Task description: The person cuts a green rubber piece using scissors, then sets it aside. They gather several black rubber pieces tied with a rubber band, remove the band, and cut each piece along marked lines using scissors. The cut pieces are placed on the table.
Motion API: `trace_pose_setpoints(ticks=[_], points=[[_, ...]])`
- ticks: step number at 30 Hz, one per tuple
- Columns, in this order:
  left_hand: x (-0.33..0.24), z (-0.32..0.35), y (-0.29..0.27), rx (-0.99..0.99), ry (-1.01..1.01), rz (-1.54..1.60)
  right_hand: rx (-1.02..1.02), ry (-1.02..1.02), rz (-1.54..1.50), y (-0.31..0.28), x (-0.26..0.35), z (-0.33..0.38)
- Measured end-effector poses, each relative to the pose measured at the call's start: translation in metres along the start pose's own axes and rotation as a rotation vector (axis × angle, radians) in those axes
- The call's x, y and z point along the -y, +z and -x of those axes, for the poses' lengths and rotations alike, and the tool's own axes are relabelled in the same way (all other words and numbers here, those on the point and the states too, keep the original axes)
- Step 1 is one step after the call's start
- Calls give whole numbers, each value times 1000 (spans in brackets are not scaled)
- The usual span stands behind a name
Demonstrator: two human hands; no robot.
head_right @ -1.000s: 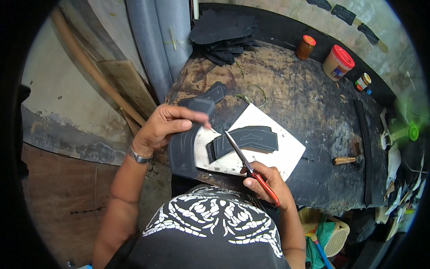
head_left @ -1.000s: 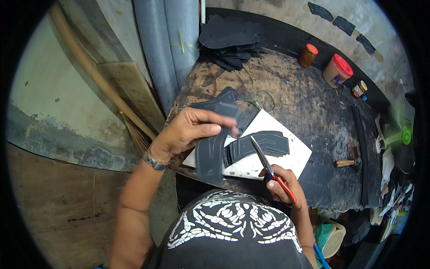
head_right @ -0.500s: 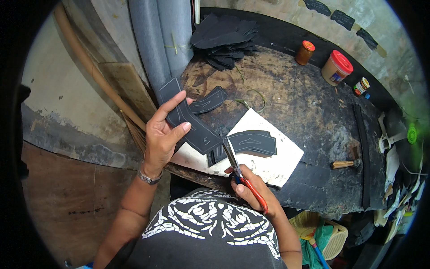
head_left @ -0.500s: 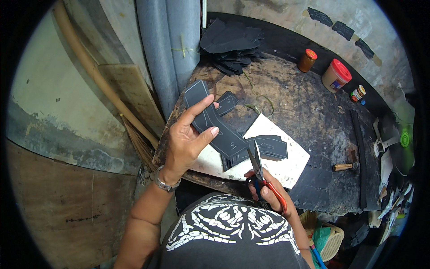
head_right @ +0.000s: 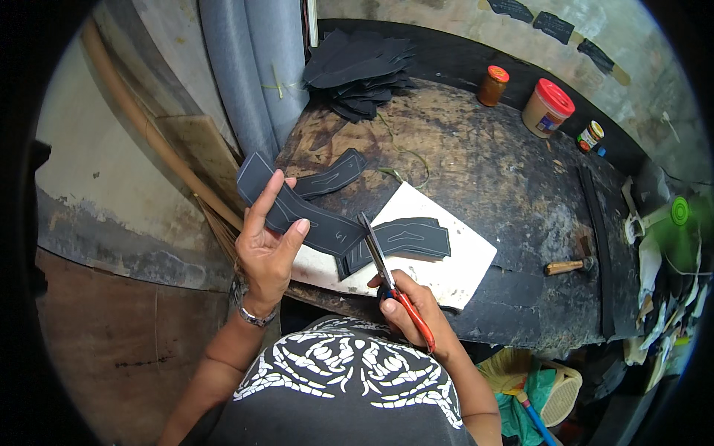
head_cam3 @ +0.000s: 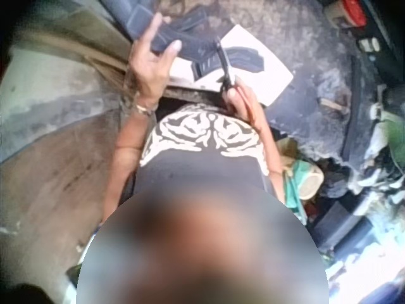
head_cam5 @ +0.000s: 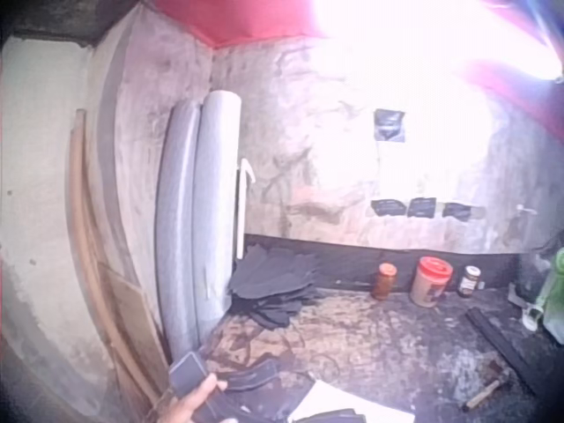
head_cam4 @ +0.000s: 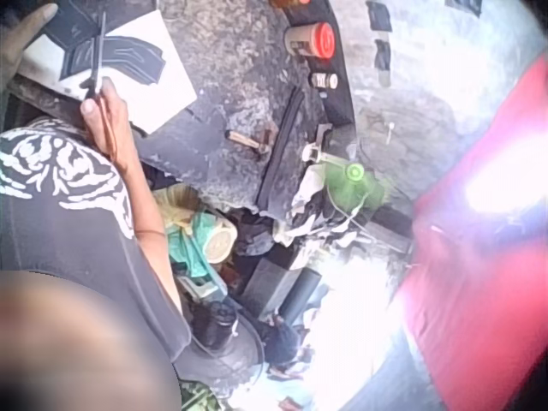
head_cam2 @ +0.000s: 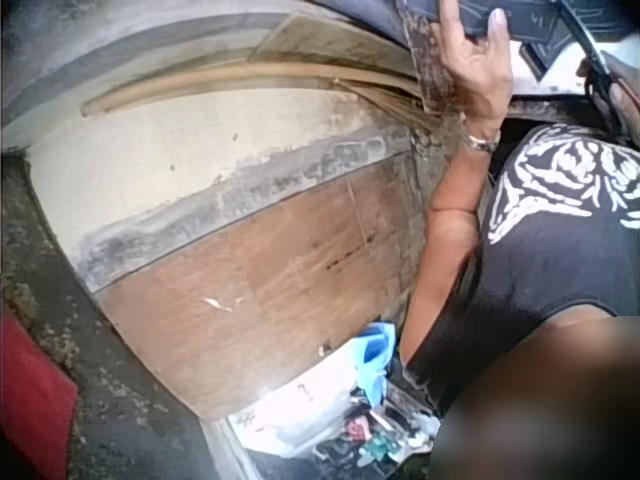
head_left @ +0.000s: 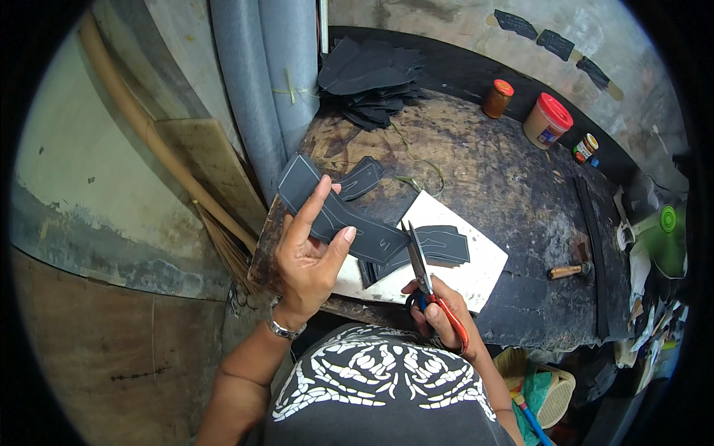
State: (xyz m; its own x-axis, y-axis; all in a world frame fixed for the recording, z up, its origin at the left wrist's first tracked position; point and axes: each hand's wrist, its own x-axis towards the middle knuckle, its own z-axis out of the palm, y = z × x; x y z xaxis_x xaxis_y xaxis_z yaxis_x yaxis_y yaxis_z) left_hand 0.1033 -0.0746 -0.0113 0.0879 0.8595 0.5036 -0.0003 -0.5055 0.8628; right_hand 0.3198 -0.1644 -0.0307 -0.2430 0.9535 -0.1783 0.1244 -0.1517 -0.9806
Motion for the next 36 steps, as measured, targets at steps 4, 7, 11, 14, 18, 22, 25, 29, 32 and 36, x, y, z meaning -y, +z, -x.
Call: trace_pose_setpoints(ticks=[4,7,11,14,18,22,25,29,32,36], points=[[2,1,2,-10,7,1,-13,-56,-11,1,-3,0],[1,1,3,-20,4,19,-19,-74,-28,1,-5,-1],[-1,3,3,-19,-11,34,-19,-66,-24,1,-5,1],[1,4,4,-32,-17,39,-33,-70,-18,0,-4,1],[9,-5,1,-141,-66,300,-1,-48,-54,-3,-2,4],[11,-29,-18,-84,-66,-91,83,-43,-147,-10,3,7],[7,-39,-26,314,265,-669,164,-6,-211,-16,9,7],[0,-37,-17,818,-40,-229,204,-21,-196,-19,14,6],[-7,-35,-13,822,-438,63,174,-18,-123,-22,16,6],[-13,-35,-15,683,-599,251,136,-31,25,-22,15,7]])
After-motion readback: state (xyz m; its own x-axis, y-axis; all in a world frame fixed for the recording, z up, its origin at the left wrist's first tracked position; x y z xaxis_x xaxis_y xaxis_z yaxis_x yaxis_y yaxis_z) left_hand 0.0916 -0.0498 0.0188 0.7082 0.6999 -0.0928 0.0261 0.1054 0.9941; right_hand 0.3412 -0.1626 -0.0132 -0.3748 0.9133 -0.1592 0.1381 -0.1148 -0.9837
